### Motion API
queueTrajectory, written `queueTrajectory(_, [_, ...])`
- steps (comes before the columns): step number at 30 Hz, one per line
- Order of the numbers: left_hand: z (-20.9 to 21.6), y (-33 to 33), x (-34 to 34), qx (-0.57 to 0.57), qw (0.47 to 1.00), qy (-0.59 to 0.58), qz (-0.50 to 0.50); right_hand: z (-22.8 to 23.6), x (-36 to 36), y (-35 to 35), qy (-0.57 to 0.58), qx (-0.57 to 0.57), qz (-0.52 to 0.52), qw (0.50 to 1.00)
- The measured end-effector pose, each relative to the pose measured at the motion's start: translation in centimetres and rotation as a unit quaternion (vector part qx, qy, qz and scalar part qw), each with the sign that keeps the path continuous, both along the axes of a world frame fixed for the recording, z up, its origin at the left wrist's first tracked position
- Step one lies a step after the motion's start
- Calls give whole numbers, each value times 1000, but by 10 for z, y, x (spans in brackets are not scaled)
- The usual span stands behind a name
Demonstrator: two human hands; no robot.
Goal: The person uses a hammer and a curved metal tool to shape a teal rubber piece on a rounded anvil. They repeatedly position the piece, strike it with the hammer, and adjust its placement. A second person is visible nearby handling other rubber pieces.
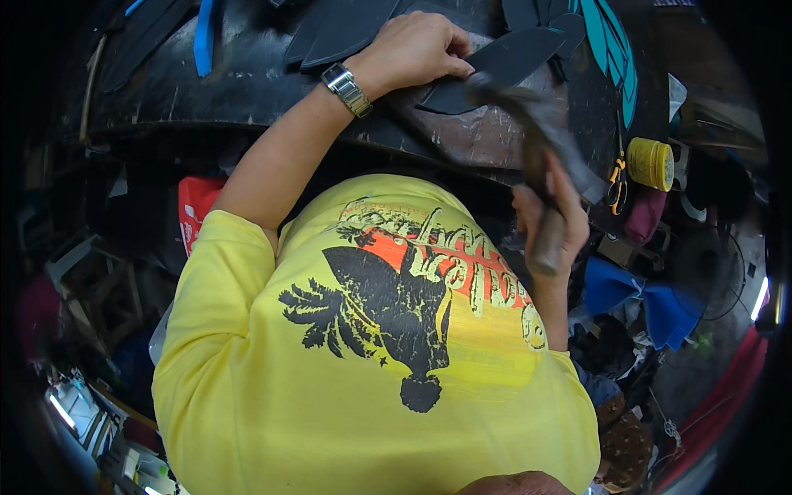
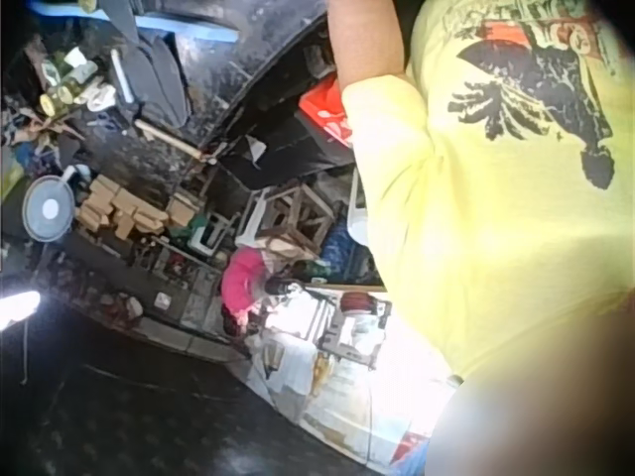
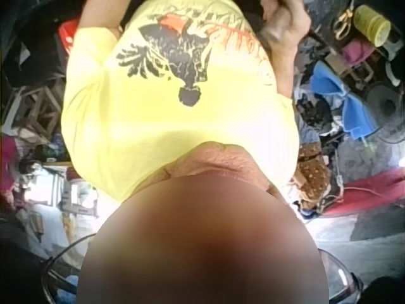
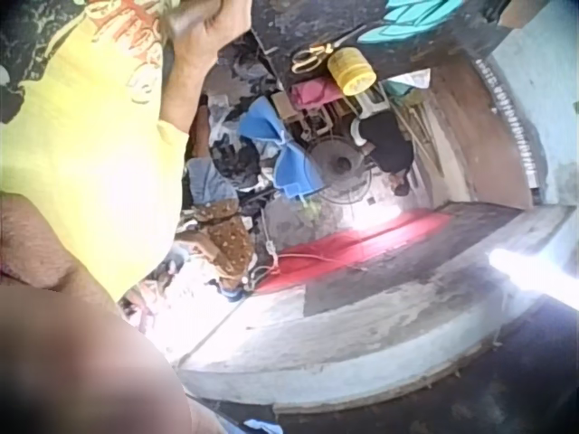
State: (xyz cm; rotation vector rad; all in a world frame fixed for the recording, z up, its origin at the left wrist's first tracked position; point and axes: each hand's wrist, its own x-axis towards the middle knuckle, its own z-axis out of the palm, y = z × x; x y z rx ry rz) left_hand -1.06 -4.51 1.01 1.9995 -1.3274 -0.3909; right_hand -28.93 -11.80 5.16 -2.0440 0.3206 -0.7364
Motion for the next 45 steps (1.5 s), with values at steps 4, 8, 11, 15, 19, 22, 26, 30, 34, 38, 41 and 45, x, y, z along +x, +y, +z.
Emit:
queueTrajectory(4, [-4, -1, 5, -13, 1000, -10, 3, -11, 7, 6, -11, -6, 12, 1000])
queueTrajectory(8, [-3, -2, 5, -11, 1000, -19, 4, -2, 14, 5, 190, 18, 29, 981])
queueTrajectory(11, [4, -2, 5, 3, 1000, 15, -11, 9, 10, 6, 91, 14, 36, 995])
queueTrajectory(15, [15, 3, 6, 9, 995, 96, -8, -3, 18, 10, 73, -23, 28, 997])
queueTrajectory(19, [12, 0, 7, 23, 997, 75, -9, -12, 32, 7, 184, 29, 77, 980])
queueTrajectory(22, [1, -1, 5, -7, 1000, -15, -3, 2, 27, 2, 201, -9, 86, 976])
queueTrajectory(26, [-7, 6, 0, -76, 997, 0, 9, -3, 17, -17, 81, -27, -2, 996])
queueTrajectory(30, [-5, 10, -8, -114, 993, -5, 16, -27, -8, -71, 33, -31, -184, 982])
queueTrajectory(34, [-3, 10, -11, -113, 993, 21, 21, -42, -18, -107, 146, -176, -302, 926])
queueTrajectory(38, [-3, 10, -11, -137, 975, 166, 47, -40, -11, -114, 114, -286, -274, 911])
queueTrajectory(41, [0, -2, -3, -148, 948, 277, 50, -47, 18, -113, 26, -229, -223, 947])
queueTrajectory(45, [9, -34, 12, -178, 920, 347, 50, -60, 40, -101, 44, -264, -229, 936])
